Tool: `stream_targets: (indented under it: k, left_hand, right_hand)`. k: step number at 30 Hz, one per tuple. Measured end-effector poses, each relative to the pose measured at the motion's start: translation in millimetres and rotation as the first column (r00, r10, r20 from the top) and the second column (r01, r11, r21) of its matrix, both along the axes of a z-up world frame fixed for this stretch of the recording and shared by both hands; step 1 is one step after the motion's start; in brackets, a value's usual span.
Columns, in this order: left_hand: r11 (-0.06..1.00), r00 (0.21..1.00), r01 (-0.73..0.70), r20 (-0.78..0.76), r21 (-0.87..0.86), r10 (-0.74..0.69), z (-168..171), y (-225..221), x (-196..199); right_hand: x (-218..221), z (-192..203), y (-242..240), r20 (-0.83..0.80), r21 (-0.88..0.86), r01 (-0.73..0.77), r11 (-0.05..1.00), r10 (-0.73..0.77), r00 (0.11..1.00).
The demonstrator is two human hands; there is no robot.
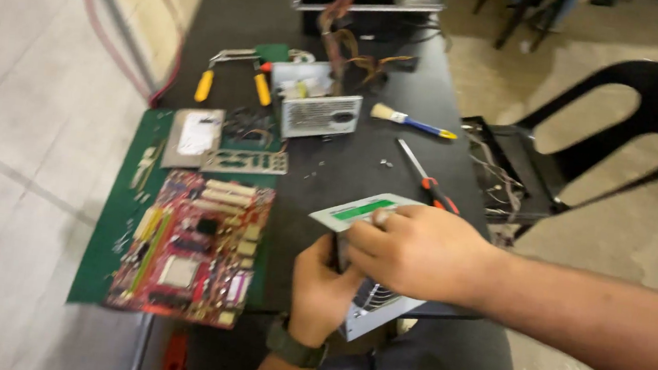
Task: Disassembling a computer power supply unit to remove and clean the fan grill using a screwdriver.
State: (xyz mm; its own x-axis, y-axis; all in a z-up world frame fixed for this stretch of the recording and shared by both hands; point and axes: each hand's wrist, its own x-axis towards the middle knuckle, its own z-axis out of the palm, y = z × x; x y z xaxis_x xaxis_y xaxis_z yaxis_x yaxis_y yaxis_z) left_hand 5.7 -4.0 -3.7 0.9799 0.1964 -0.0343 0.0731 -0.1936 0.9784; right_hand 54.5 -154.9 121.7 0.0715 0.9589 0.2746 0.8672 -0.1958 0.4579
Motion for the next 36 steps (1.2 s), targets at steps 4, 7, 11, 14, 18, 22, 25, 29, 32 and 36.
stream_targets:
  k: [4,7,11,14,18,22,25,29,32,36]
  left_hand:
    - [0.999,0.996,0.030,-0.082,-0.039,-0.033,11,-1,-3]
    - [0.998,0.999,0.030,0.034,-0.048,-0.028,4,-1,-3]
    - [0.999,1.000,0.000,-0.029,-0.032,-0.001,8,1,-2]
    - [0.998,1.000,0.002,-0.026,-0.066,-0.004,13,1,-3]
    - [0.995,0.998,-0.024,-0.064,-0.096,0.018,19,2,-3]
    - [0.997,1.000,-0.008,-0.007,-0.073,0.008,16,3,-4]
    - [0.998,0.998,-0.017,-0.064,-0.057,0.013,23,3,-6]
    - [0.997,0.995,-0.025,-0.098,-0.079,0.017,29,1,-8]
    - [0.996,0.996,-0.027,-0.084,-0.090,0.020,19,2,-8]
    - [0.997,0.998,-0.030,-0.060,-0.070,0.026,17,3,-10]
  right_hand:
    - [3,-14,-2,0.027,0.076,-0.039,0.996,0.037,0.999]
    - [1,-28,-1,0.123,0.090,-0.013,0.996,0.002,0.992]
    - [-3,-42,0,-0.124,0.092,0.217,0.972,-0.205,0.971]
    - [0,-42,0,-0.423,0.174,0.313,0.934,-0.216,0.880]
    - [1,-42,2,-0.596,0.312,0.339,0.887,-0.095,0.798]
    - [-3,-47,6,-0.539,0.313,0.336,0.888,-0.125,0.833]
    - [-5,-52,8,-0.503,0.225,0.361,0.905,-0.209,0.839]
    - [-14,-51,11,-0.249,0.076,0.416,0.906,-0.386,0.888]
    - [-16,-48,8,-0.330,0.088,0.437,0.895,-0.388,0.861]
    - [-5,-57,7,-0.176,0.001,0.278,0.961,-0.274,0.946]
